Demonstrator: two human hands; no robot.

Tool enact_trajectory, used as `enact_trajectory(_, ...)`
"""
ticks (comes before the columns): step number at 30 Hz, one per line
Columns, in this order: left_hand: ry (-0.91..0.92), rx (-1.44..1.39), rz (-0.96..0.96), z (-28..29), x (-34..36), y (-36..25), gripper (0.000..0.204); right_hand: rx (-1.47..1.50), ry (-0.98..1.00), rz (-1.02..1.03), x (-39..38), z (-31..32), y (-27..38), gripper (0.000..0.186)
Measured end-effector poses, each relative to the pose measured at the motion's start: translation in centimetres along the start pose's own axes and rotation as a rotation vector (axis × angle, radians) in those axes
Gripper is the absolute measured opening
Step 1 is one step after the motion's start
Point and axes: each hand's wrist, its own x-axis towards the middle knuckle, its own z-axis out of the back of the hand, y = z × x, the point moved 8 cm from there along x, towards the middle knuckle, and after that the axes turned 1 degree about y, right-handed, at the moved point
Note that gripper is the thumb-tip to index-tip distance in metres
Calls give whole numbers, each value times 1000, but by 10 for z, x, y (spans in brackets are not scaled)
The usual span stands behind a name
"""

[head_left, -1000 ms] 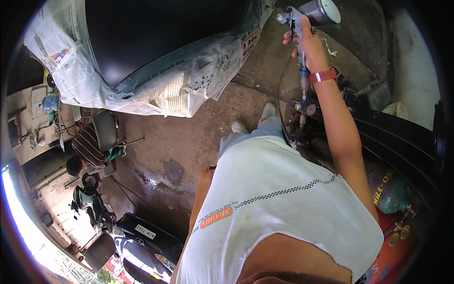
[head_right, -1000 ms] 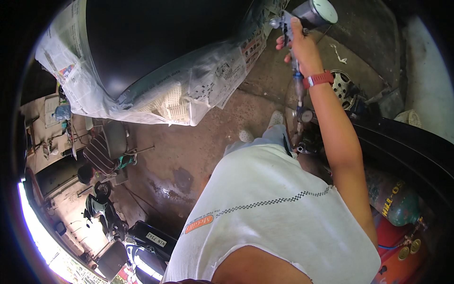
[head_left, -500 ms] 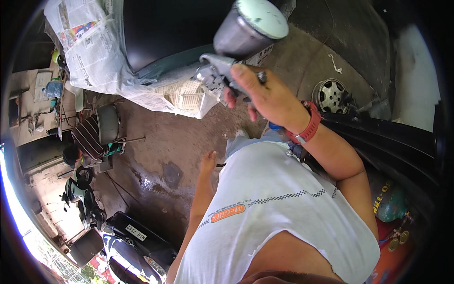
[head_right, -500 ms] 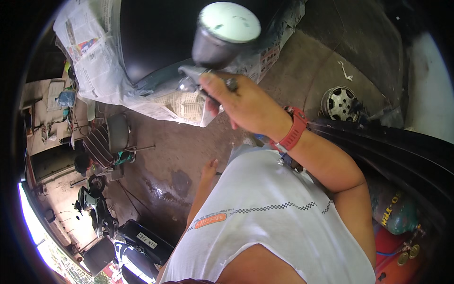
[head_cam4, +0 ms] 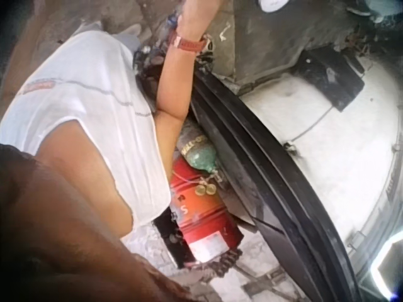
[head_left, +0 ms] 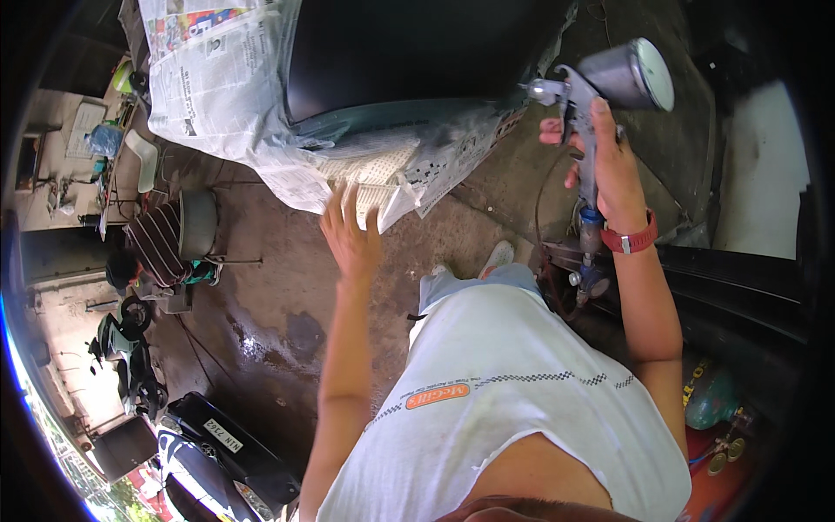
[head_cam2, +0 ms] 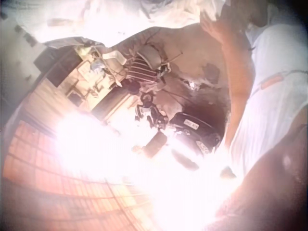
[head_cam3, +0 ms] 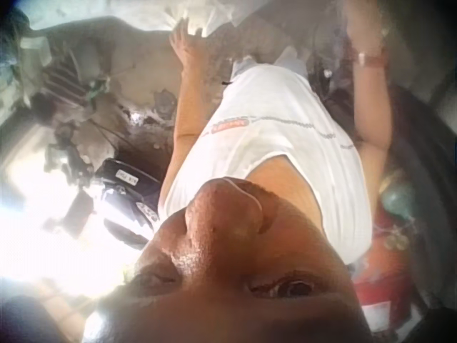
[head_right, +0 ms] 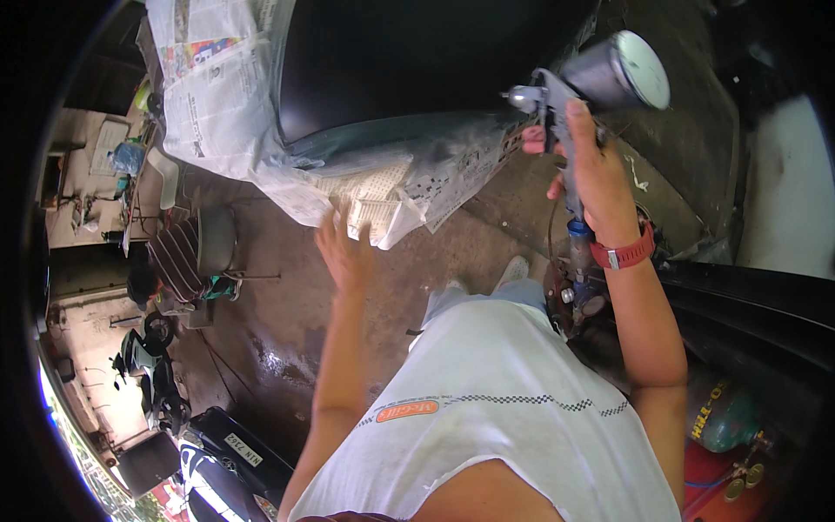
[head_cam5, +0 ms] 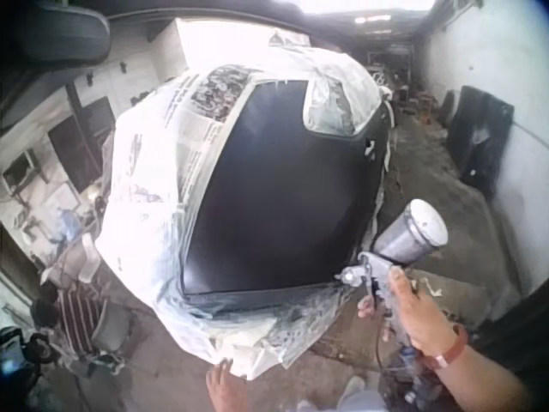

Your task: The person prepares a paint can and then uses a spray gun to apply paint to a car door. They move around the vehicle to cover different sections of the door panel.

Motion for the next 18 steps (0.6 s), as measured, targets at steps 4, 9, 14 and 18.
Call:
enact_trajectory(4, -95, 200, -283, 54, 143, -58, 59, 61, -14, -8, -7, 5, -1, 70)
enact_trajectory(9, -62, 347, -477, 31, 221, -71, 65, 90, 52, -10, -27, -15, 4, 67)
enact_trajectory(14, -29, 388, -504, 27, 238, -64, 69, 39, 99, -38, -35, -17, -5, 66)
enact_trajectory(18, -220, 312, -302, 47, 241, -27, 72, 61, 89, -31, -39, -17, -4, 65)
